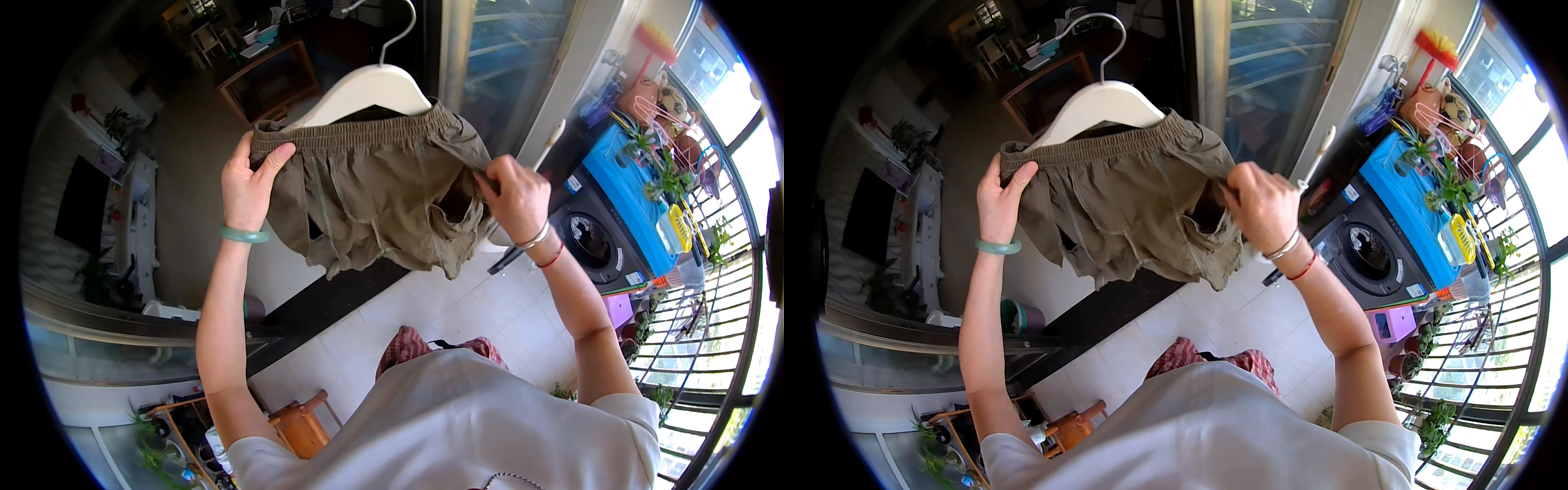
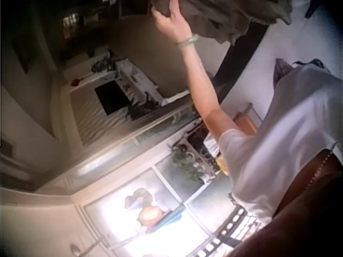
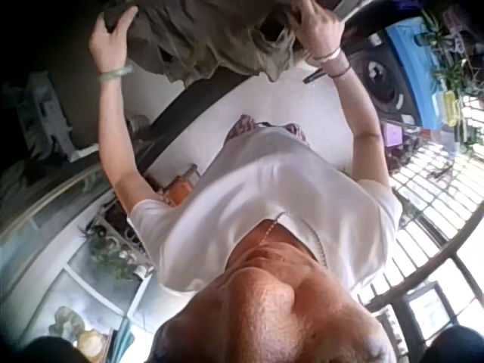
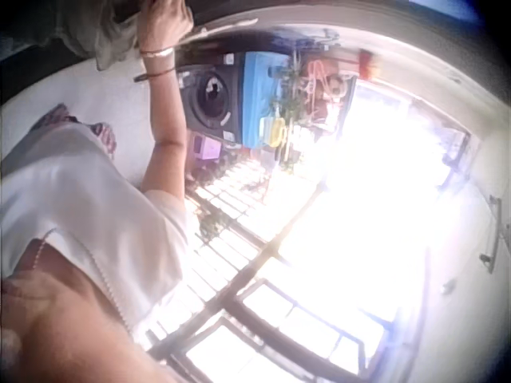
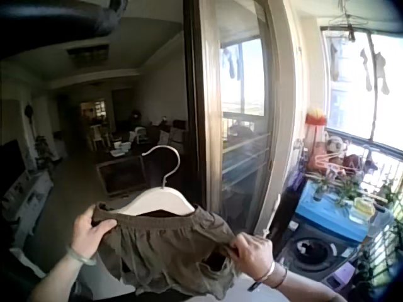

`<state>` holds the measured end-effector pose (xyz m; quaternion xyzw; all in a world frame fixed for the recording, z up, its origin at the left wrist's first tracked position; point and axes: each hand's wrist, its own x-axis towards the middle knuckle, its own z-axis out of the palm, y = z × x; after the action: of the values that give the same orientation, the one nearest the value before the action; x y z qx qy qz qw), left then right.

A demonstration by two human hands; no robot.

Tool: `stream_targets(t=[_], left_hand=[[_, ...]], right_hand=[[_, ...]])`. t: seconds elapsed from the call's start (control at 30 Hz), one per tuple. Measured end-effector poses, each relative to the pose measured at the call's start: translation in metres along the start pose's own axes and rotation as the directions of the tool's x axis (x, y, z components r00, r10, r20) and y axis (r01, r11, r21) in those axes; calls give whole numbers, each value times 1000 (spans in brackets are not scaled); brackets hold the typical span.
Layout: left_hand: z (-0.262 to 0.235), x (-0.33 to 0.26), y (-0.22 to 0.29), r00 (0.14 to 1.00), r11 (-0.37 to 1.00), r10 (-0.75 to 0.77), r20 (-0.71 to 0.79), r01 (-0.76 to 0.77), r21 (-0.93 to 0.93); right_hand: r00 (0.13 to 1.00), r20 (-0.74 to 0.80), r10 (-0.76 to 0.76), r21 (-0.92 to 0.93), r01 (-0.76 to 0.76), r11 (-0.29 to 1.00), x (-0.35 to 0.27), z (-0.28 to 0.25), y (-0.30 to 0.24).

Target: The person removes various garments from a washing machine, places each on a hanger, and hangs them on a nearby rack. Items handled include a grey t-shirt, a light blue t-shirt, a black t-shirt, brown shorts, a striped tank top, and a beige t-shirt.

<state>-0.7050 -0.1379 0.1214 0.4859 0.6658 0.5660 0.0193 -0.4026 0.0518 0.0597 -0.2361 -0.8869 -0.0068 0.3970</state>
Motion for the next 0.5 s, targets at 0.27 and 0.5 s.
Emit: stream_targets(t=[0.27, 0.5], left_hand=[[-99, 70, -75, 980, 999, -5, -199, -4, -45], [-107, 124, -111, 989, 995, -48, -137, 36, -90]], right_hand=[[981, 196, 12, 408, -92, 908, 25, 112, -40], [986, -52, 161, 773, -62, 631, 219, 153, -22]])
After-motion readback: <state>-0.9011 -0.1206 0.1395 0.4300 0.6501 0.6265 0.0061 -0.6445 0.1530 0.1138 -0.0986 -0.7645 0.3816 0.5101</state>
